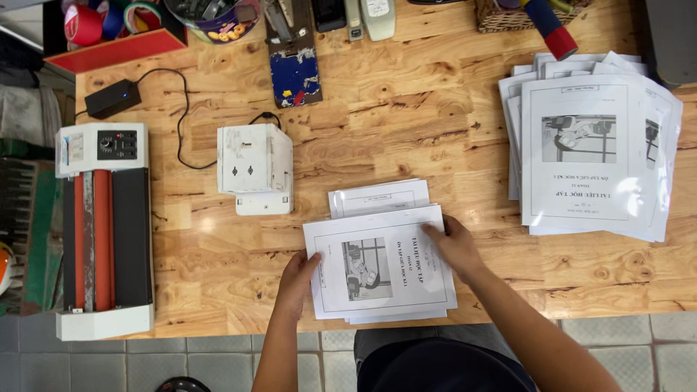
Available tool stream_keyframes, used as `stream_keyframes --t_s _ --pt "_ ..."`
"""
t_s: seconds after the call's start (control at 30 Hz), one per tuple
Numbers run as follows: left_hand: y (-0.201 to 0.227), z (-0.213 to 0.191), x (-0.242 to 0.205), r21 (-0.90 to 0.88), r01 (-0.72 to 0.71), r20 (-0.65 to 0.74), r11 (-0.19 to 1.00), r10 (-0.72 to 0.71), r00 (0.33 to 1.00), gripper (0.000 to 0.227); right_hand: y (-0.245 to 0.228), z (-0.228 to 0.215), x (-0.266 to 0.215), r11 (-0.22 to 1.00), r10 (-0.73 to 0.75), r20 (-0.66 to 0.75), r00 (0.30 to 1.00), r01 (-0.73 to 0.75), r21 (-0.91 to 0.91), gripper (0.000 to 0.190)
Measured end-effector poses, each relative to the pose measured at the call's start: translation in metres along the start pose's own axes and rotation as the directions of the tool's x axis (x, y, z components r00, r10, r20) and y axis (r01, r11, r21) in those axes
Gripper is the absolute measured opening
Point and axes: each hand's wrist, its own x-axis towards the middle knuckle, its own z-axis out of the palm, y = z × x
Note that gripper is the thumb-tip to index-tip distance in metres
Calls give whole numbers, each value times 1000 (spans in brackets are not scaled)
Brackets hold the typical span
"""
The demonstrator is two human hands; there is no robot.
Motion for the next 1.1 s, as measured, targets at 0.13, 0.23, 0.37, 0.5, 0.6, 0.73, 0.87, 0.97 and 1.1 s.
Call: stream_keyframes --t_s 0.13,0.23,0.37,0.5,0.6,0.73,0.87,0.97,1.1 --pt "-8 -5 6 -36 -28 -35 999 27 999 47 -7 13 -6 992 11 -40 999 -16 -126 60" --pt "-21 -12 10 -123 -67 -13 990 66 998 47 -9 10 -5 994 17 -14 1000 -18 -107 58" --pt "-27 -18 15 -234 -29 -7 972 28 1000 47 -14 9 1 999 20 43 999 -22 42 56" --pt "-31 -8 5 -308 -43 -75 950 20 997 45 -15 5 -12 1000 -23 42 999 22 16 51" --pt "-24 4 -10 -315 -49 -150 948 1 989 44 -26 -1 -27 979 -105 -9 994 101 -179 47" --pt "-20 22 -39 -289 -13 -239 957 -59 969 48 -30 -20 -38 979 -68 -4 998 66 -195 48" --pt "-27 38 -43 -263 -106 -242 959 40 969 49 -14 -32 -22 999 39 74 997 -39 -1 49" --pt "-27 39 -28 -208 -96 -257 973 40 965 47 -2 -24 -3 998 -1 77 997 -3 55 49" --pt "-28 26 -20 -211 -49 -225 976 0 974 46 11 -19 5 999 -13 77 997 16 -35 48"
